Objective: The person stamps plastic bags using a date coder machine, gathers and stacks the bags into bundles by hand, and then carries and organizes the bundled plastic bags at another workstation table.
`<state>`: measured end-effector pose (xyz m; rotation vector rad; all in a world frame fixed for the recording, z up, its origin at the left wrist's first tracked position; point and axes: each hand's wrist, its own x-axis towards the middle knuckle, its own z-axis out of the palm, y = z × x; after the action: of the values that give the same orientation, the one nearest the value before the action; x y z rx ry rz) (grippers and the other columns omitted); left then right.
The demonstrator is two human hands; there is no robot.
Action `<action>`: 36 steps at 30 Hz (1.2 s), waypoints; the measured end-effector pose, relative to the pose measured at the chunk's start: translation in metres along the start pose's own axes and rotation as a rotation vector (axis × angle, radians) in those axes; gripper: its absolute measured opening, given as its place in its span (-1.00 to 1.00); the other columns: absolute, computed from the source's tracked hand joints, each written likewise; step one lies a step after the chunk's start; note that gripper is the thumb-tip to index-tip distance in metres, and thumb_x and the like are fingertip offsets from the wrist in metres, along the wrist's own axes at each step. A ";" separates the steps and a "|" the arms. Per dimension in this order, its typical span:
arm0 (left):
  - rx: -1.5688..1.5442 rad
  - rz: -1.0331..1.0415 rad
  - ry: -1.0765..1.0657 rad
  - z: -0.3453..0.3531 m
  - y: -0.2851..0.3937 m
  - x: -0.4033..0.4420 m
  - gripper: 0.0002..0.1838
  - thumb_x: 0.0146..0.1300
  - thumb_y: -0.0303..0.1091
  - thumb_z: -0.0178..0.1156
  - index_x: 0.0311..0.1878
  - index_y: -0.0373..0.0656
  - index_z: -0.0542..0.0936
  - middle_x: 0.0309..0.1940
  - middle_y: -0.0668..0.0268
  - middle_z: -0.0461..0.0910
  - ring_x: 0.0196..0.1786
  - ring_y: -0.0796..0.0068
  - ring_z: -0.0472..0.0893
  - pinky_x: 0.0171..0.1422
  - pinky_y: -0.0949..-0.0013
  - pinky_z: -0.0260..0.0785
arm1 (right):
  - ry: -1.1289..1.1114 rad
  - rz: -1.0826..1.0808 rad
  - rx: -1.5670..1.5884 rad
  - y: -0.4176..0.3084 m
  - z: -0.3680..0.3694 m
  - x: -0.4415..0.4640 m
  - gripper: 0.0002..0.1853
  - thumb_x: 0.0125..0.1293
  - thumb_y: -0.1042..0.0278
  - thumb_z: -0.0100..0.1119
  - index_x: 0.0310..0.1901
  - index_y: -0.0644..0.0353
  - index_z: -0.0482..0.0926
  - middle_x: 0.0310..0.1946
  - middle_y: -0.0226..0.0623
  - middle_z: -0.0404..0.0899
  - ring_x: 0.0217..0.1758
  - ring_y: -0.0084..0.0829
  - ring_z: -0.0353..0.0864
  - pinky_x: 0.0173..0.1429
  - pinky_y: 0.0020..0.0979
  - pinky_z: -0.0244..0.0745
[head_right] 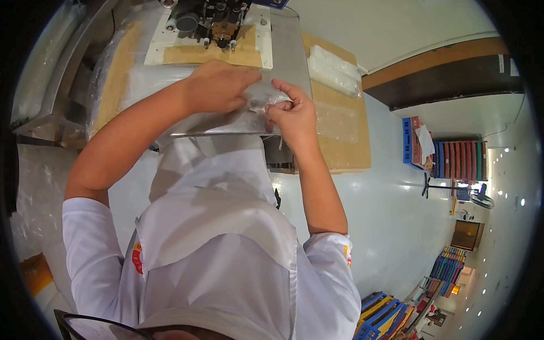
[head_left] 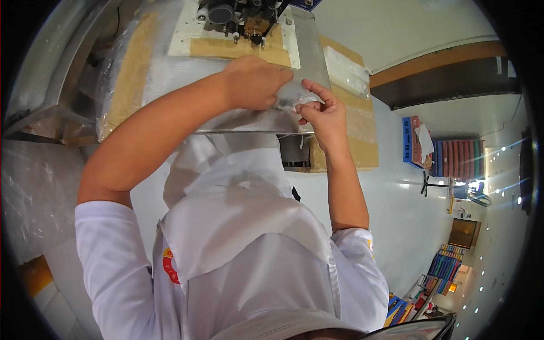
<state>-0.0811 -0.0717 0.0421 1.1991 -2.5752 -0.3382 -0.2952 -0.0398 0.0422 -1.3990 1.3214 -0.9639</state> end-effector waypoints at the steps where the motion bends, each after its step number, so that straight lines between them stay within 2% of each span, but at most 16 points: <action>1: 0.008 0.004 0.002 0.001 0.000 0.001 -0.64 0.14 -0.27 0.32 -0.02 -0.14 0.52 -0.25 0.18 0.65 -0.15 0.07 0.69 -0.11 0.01 0.49 | -0.002 0.002 -0.001 -0.001 0.000 0.000 -0.42 0.09 0.65 0.29 0.23 0.42 0.53 -0.50 -0.36 0.66 -0.49 -0.64 0.59 -0.35 -0.53 0.57; 5: 0.011 0.033 -0.007 0.001 0.003 0.000 -0.66 0.09 -0.30 0.33 -0.10 -0.17 0.50 -0.28 0.14 0.63 -0.18 0.07 0.69 -0.13 0.01 0.50 | 0.002 -0.056 -0.061 -0.004 0.000 0.008 -0.48 0.07 0.66 0.27 0.16 0.37 0.61 -0.33 -0.31 0.70 -0.47 -0.60 0.60 -0.33 -0.51 0.54; 7: 0.062 0.059 0.032 0.004 0.003 -0.001 -0.68 0.11 -0.34 0.28 -0.05 -0.17 0.54 -0.30 0.16 0.67 -0.18 0.11 0.71 -0.12 0.05 0.53 | 0.024 -0.133 -0.158 -0.005 0.006 0.011 -0.50 0.05 0.66 0.24 0.12 0.34 0.65 -0.20 -0.24 0.72 -0.46 -0.53 0.61 -0.32 -0.48 0.53; 10: 0.083 0.092 0.069 0.009 0.002 0.000 -0.68 0.14 -0.36 0.26 -0.01 -0.17 0.56 -0.29 0.19 0.69 -0.19 0.14 0.72 -0.13 0.07 0.55 | 0.051 -0.380 -0.574 -0.015 0.015 0.005 -0.53 0.03 0.67 0.23 0.06 0.28 0.69 -0.04 -0.15 0.69 -0.40 -0.41 0.64 -0.28 -0.43 0.54; 13: 0.040 0.046 0.020 0.005 0.002 0.000 -0.67 0.15 -0.34 0.27 -0.01 -0.17 0.56 -0.29 0.20 0.70 -0.18 0.15 0.73 -0.14 0.08 0.56 | 0.044 -0.508 -0.680 -0.015 0.020 0.000 -0.47 0.06 0.66 0.21 0.15 0.24 0.63 -0.06 -0.07 0.68 -0.39 -0.34 0.62 -0.24 -0.39 0.55; 16: -0.020 0.016 0.015 0.013 0.004 0.005 -0.62 0.14 -0.37 0.26 0.05 -0.16 0.56 -0.29 0.18 0.71 -0.18 0.14 0.73 -0.16 0.07 0.56 | 0.037 -0.574 -0.601 -0.038 0.043 -0.016 -0.41 0.08 0.65 0.21 0.24 0.20 0.55 -0.06 -0.13 0.66 -0.37 -0.35 0.61 -0.21 -0.39 0.56; 19: 0.027 -0.024 -0.040 0.008 0.010 0.007 -0.49 0.11 -0.41 0.24 0.20 -0.13 0.53 -0.28 0.17 0.71 -0.17 0.12 0.73 -0.15 0.07 0.55 | -0.010 -0.581 -0.425 -0.034 0.031 -0.007 -0.36 0.09 0.63 0.26 0.29 0.14 0.48 -0.05 -0.20 0.62 -0.34 -0.32 0.61 -0.20 -0.38 0.57; 20: 0.053 -0.047 -0.066 0.004 0.013 0.008 -0.44 0.10 -0.42 0.24 0.25 -0.12 0.52 -0.28 0.16 0.71 -0.16 0.12 0.73 -0.14 0.07 0.55 | 0.089 -0.504 -0.300 -0.031 0.016 -0.006 -0.43 0.03 0.58 0.39 0.16 0.10 0.57 -0.06 -0.26 0.59 -0.22 -0.28 0.63 -0.11 -0.33 0.57; 23: -0.072 -0.054 -0.002 0.004 0.011 0.004 -0.39 0.08 -0.44 0.24 0.29 -0.10 0.48 -0.29 0.15 0.71 -0.17 0.08 0.72 -0.14 0.07 0.55 | -0.005 -0.814 -0.738 -0.034 -0.024 0.000 -0.52 -0.04 0.49 0.51 0.00 0.11 0.63 -0.08 -0.25 0.59 -0.11 -0.21 0.61 -0.03 -0.27 0.54; 24: -0.057 -0.011 0.023 0.004 0.011 0.004 -0.39 0.08 -0.44 0.24 0.29 -0.09 0.47 -0.29 0.15 0.71 -0.17 0.08 0.72 -0.14 0.07 0.55 | -0.106 -0.728 -0.799 -0.034 -0.024 -0.004 -0.60 -0.05 0.46 0.54 -0.12 0.15 0.64 -0.09 -0.24 0.59 -0.02 -0.16 0.59 0.05 -0.21 0.51; 27: -0.023 0.081 0.090 0.010 0.005 0.006 -0.39 0.07 -0.43 0.25 0.28 -0.09 0.47 -0.31 0.15 0.71 -0.18 0.07 0.72 -0.14 0.07 0.54 | -0.030 -0.548 -0.865 -0.022 -0.016 -0.007 -0.64 0.02 0.48 0.50 -0.11 0.15 0.65 -0.14 -0.21 0.61 -0.04 -0.15 0.61 -0.01 -0.22 0.54; 30: -0.003 0.052 0.045 0.009 0.004 0.007 -0.39 0.05 -0.38 0.28 0.25 -0.09 0.47 -0.30 0.16 0.71 -0.17 0.08 0.71 -0.12 0.06 0.53 | -0.030 -0.482 -0.762 -0.018 -0.013 0.001 -0.69 0.08 0.52 0.45 -0.11 0.16 0.64 -0.19 -0.20 0.63 -0.06 -0.16 0.61 -0.09 -0.23 0.55; 32: -0.004 -0.053 -0.081 -0.004 0.011 0.009 -0.36 0.03 -0.30 0.34 0.26 -0.09 0.46 -0.26 0.17 0.71 -0.12 0.08 0.70 -0.07 0.06 0.51 | -0.061 -0.612 -0.686 -0.023 -0.005 0.002 -0.73 0.13 0.51 0.42 -0.11 0.16 0.64 -0.21 -0.21 0.65 -0.10 -0.16 0.62 -0.14 -0.26 0.55; 33: -0.034 -0.002 -0.026 0.002 0.007 0.009 -0.35 0.03 -0.29 0.35 0.26 -0.09 0.46 -0.28 0.16 0.71 -0.14 0.07 0.70 -0.07 0.05 0.51 | -0.075 -0.675 -0.649 -0.029 -0.003 0.001 -0.75 0.16 0.50 0.41 -0.10 0.16 0.64 -0.22 -0.22 0.66 -0.11 -0.17 0.62 -0.17 -0.28 0.55; 35: -0.092 0.099 0.086 0.018 -0.006 0.009 -0.34 0.03 -0.27 0.37 0.26 -0.10 0.45 -0.32 0.16 0.71 -0.17 0.06 0.70 -0.08 0.04 0.51 | -0.058 -0.522 -0.490 -0.043 -0.001 -0.003 -0.78 0.17 0.47 0.39 -0.13 0.18 0.66 -0.22 -0.27 0.68 -0.14 -0.21 0.62 -0.18 -0.30 0.53; 36: -0.068 0.062 0.038 0.015 -0.002 0.008 -0.34 0.04 -0.27 0.37 0.27 -0.10 0.44 -0.33 0.15 0.71 -0.18 0.05 0.70 -0.08 0.04 0.51 | -0.050 -0.449 -0.412 -0.047 -0.001 -0.005 -0.80 0.17 0.46 0.39 -0.15 0.18 0.67 -0.22 -0.29 0.68 -0.15 -0.24 0.62 -0.18 -0.32 0.53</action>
<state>-0.0898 -0.0783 0.0290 1.0890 -2.5415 -0.3826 -0.2850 -0.0368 0.0879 -2.0854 1.2368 -0.9657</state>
